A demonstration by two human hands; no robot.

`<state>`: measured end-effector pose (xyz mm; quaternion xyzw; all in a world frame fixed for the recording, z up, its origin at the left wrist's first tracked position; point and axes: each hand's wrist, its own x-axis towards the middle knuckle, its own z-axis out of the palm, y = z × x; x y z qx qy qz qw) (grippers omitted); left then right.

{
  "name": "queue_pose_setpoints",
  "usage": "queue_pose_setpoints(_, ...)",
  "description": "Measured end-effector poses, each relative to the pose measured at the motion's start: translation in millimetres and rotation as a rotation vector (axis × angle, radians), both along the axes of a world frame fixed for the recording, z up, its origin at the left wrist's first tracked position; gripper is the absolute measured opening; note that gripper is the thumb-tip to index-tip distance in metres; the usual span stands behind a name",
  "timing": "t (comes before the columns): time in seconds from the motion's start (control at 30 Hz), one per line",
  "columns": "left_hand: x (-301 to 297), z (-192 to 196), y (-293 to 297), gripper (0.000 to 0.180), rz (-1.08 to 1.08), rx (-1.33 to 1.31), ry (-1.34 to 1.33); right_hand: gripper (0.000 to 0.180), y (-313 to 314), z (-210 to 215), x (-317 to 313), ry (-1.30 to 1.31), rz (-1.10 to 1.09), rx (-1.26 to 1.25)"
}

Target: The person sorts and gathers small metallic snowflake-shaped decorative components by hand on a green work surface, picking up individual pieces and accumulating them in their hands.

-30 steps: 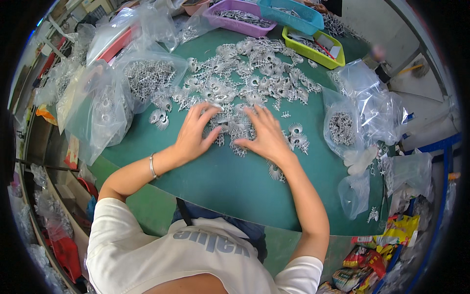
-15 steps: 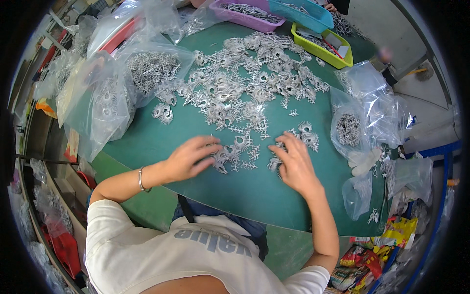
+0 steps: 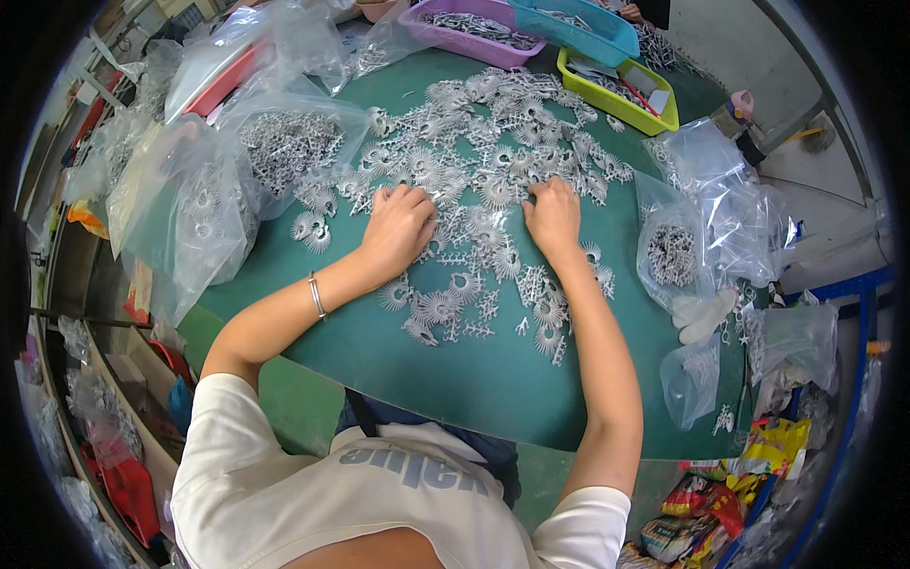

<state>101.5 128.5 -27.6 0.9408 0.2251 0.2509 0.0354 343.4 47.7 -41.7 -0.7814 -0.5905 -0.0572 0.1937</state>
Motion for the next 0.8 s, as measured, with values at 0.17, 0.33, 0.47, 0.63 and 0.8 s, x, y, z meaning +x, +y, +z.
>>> queue_pose_setpoints(0.17, -5.3, 0.1, 1.9, 0.009, -0.091, -0.25, -0.162, 0.019, 1.2, -5.7, -3.2, 0.039, 0.039, 0.085)
queue_pose_setpoints(0.33, -3.1, 2.4, 0.4, 0.013, -0.066, -0.091, 0.058, 0.012, -4.5, -2.3, -4.3, 0.05, 0.081, 0.125)
queue_pose_setpoints(0.47, -5.3, 10.7, -3.4, 0.016, -0.08, -0.104, 0.118, 0.008, -12.5, 5.8, -6.4, 0.058, 0.083, 0.163)
queue_pose_setpoints(0.63, -3.9, 4.7, -7.7, 0.018, -0.154, -0.168, 0.004, 0.006, -9.9, 9.4, -12.9, 0.22, 0.122, 0.238)
queue_pose_setpoints(0.8, -3.6, 5.4, -12.8, 0.016, -0.249, -0.168, 0.074, 0.009, -15.4, 40.7, -51.2, 0.409, 0.315, 0.052)
